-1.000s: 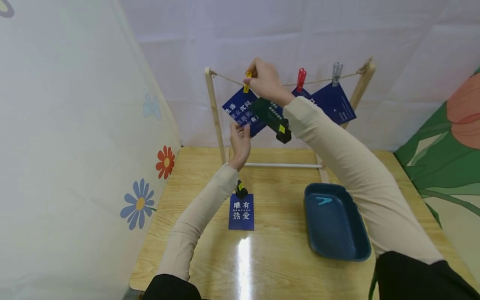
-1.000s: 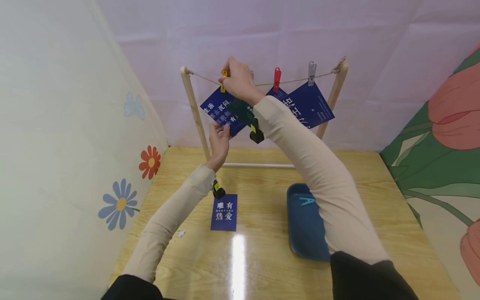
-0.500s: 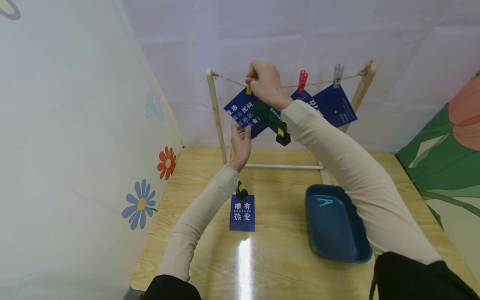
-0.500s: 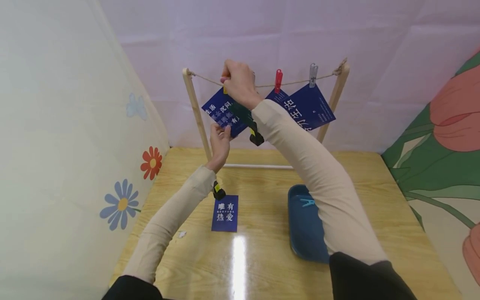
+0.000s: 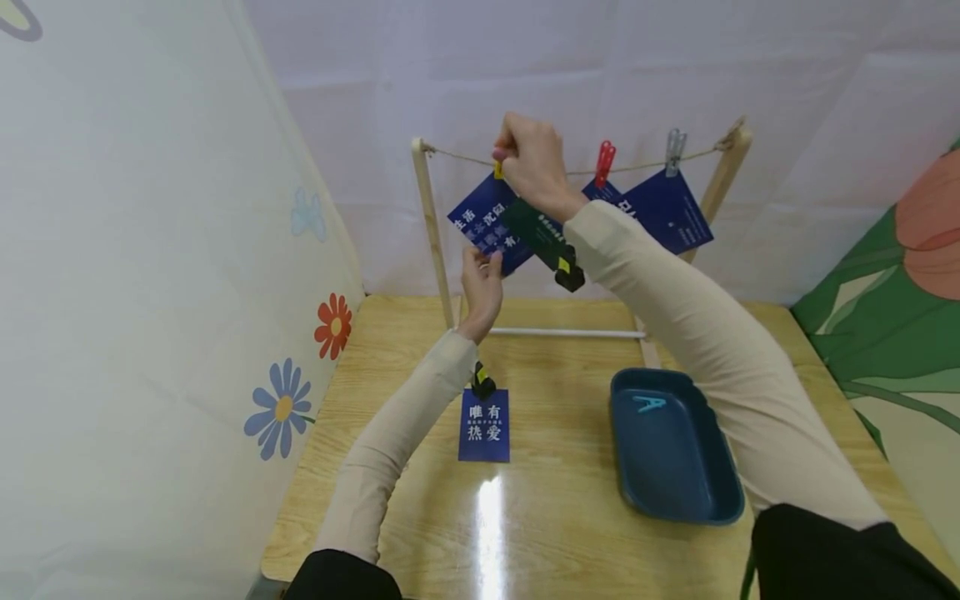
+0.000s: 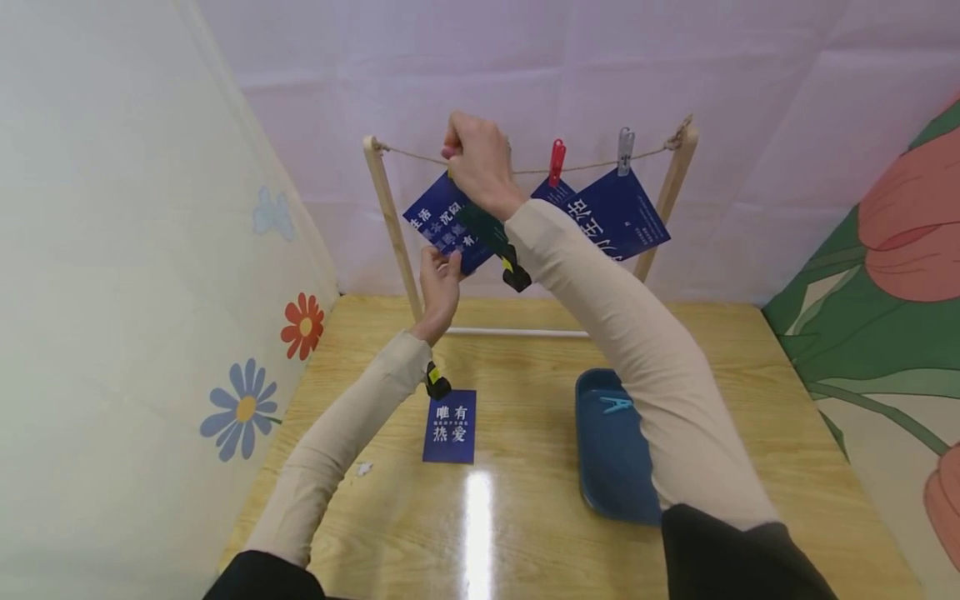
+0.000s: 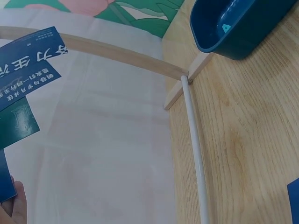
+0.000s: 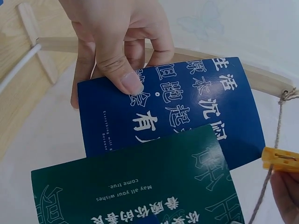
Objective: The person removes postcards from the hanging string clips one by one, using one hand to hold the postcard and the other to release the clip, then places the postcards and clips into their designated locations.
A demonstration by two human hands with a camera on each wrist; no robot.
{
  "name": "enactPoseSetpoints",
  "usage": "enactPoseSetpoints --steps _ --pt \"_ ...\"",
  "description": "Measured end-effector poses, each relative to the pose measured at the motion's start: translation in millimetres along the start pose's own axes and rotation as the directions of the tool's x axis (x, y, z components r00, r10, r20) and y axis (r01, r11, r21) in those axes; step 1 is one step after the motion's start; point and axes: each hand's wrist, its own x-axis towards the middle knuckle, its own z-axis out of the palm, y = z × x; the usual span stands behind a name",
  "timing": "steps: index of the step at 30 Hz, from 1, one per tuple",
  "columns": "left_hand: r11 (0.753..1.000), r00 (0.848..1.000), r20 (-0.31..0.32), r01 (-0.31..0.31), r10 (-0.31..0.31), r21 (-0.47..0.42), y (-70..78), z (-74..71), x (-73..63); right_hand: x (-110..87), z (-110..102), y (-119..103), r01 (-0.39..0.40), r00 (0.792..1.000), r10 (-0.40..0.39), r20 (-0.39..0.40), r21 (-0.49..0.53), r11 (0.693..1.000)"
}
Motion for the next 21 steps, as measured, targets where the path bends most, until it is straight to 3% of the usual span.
enactPoseSetpoints --steps 10,14,21 --pt "0.999 1.000 0.001 0.001 -0.001 0.033 -1.8 -3.5 -0.9 -3.6 0.0 1.7 0.043 0.993 -0.039 -0.113 0.025 0.999" --pt "1.000 1.000 0.002 0.001 -0.001 0.018 -1.8 -3.4 -0.3 -3.3 -1.4 0.6 0.027 0.991 -0.023 -0.129 0.034 0.999" --pt "0.997 1.000 0.002 -0.005 0.005 0.074 -2.4 -4.5 -0.4 -4.2 -2.5 0.4 0.025 0.993 -0.021 -0.115 0.038 0.999"
